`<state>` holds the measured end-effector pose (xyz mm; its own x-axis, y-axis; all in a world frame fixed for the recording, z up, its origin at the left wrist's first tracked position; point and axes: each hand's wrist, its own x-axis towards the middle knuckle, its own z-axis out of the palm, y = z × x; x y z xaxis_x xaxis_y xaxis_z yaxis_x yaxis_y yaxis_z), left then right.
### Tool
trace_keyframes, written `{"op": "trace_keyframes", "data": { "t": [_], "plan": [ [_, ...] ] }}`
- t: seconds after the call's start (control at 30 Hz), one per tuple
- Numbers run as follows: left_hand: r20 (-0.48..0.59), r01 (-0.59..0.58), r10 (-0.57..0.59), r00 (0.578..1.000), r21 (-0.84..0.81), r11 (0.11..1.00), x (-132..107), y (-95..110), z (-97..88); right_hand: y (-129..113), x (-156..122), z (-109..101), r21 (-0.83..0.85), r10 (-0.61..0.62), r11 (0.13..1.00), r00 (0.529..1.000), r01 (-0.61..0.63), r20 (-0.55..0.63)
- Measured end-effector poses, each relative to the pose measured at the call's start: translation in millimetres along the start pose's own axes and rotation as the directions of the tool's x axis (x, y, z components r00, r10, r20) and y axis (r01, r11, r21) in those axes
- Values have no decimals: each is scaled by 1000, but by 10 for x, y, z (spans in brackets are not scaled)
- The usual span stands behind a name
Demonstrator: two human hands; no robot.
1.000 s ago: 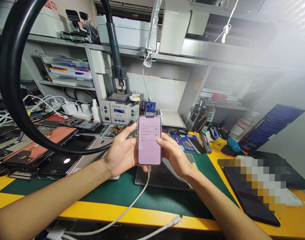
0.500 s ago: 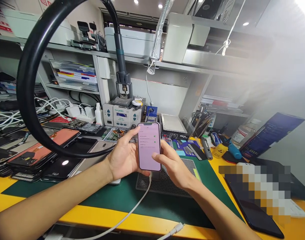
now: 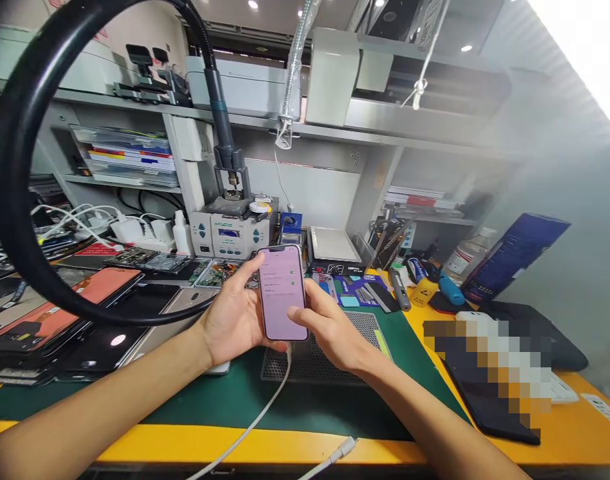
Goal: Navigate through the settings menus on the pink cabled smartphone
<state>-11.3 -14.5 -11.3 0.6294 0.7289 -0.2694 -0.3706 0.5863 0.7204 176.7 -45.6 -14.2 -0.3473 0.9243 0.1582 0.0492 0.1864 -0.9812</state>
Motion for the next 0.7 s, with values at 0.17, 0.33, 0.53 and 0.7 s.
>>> {"op": "trace_keyframes", "data": {
  "t": [0.17, 0.33, 0.53, 0.7],
  "plan": [
    [-13, -41, 41, 999, -17, 999, -41, 4, 21, -15, 49, -2, 113, 43, 993, 999, -41, -15],
    [31, -59, 59, 998, 8, 998, -38, -1, 2, -33, 88, -26, 194, 88, 978, 996, -81, -26],
    [65, -137, 132, 989, 75, 988, -33, -11, -6, -35, 112, -37, 278, 116, 955, 993, -104, -25],
    [91, -163, 150, 984, 151, 975, 34, -23, -52, 6, 150, -79, 304, 169, 939, 986, -161, -2]
  ]
}}
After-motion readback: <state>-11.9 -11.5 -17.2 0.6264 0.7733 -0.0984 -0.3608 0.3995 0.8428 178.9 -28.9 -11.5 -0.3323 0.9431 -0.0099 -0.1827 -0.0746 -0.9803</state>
